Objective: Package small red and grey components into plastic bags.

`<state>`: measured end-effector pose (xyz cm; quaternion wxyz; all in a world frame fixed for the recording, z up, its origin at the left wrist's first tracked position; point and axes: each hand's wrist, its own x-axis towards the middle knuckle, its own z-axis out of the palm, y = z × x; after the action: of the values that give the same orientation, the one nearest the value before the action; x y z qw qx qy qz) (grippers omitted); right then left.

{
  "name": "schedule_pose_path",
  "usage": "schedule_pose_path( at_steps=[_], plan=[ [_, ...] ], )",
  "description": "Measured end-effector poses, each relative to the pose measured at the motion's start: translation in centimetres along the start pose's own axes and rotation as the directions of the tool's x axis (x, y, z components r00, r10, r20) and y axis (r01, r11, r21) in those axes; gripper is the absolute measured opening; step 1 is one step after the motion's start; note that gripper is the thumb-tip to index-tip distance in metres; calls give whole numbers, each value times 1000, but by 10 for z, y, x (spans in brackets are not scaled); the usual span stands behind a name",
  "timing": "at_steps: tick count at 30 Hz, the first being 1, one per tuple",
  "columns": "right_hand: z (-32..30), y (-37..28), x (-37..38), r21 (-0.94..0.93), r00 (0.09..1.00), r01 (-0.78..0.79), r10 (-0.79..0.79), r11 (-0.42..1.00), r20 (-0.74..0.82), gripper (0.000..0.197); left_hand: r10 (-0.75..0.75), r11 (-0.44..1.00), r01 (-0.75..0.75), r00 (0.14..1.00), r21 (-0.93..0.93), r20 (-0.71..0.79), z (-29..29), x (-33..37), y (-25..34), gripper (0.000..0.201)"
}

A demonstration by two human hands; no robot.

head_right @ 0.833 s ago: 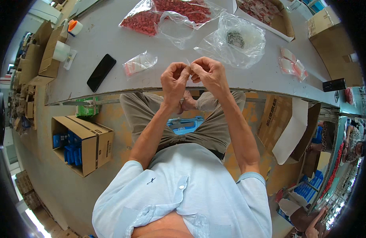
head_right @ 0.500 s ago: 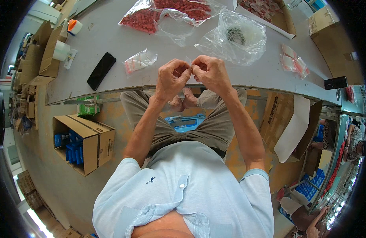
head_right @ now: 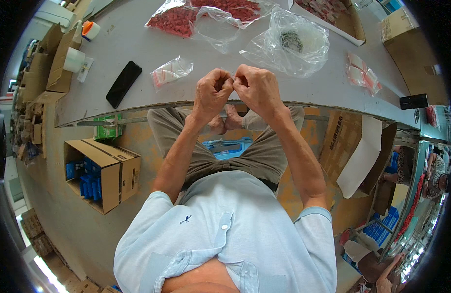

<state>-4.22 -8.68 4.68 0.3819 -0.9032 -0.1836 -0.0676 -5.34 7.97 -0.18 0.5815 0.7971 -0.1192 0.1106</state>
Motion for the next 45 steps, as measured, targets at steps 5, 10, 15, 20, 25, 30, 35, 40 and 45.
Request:
schedule_pose_path(
  at_steps=[5,10,15,20,25,30,35,40,45],
  plan=[
    [4,0,0,-192,999,18,-25,981,-36,11,1,1000,-1,999,2,-38,7,0,-6,9],
    [7,2,0,-270,997,26,-44,963,-58,12,-73,996,71,997,-51,-30,9,0,-10,11],
    [7,7,-2,-171,999,-15,6,985,-51,13,-94,991,93,996,-92,-7,8,2,-9,12],
    [-7,20,0,351,964,-264,237,898,118,14,-248,892,262,965,-368,86,-4,3,-2,12],
    [-11,17,-2,500,930,-366,286,785,232,15,-211,853,251,968,-457,137,-7,2,-3,13],
    [-14,9,-2,445,943,-330,275,833,186,14,-176,937,213,972,-277,154,-8,0,1,11],
    [-9,9,-4,378,963,-267,232,887,135,14,-186,915,251,957,-316,221,-11,4,-10,16],
    [4,1,-10,9,991,-97,98,995,-96,11,-69,994,79,990,78,-124,3,2,8,16],
    [16,-3,-12,77,976,-103,115,992,-186,11,-121,991,134,958,32,-259,14,-1,19,12]
  ],
)
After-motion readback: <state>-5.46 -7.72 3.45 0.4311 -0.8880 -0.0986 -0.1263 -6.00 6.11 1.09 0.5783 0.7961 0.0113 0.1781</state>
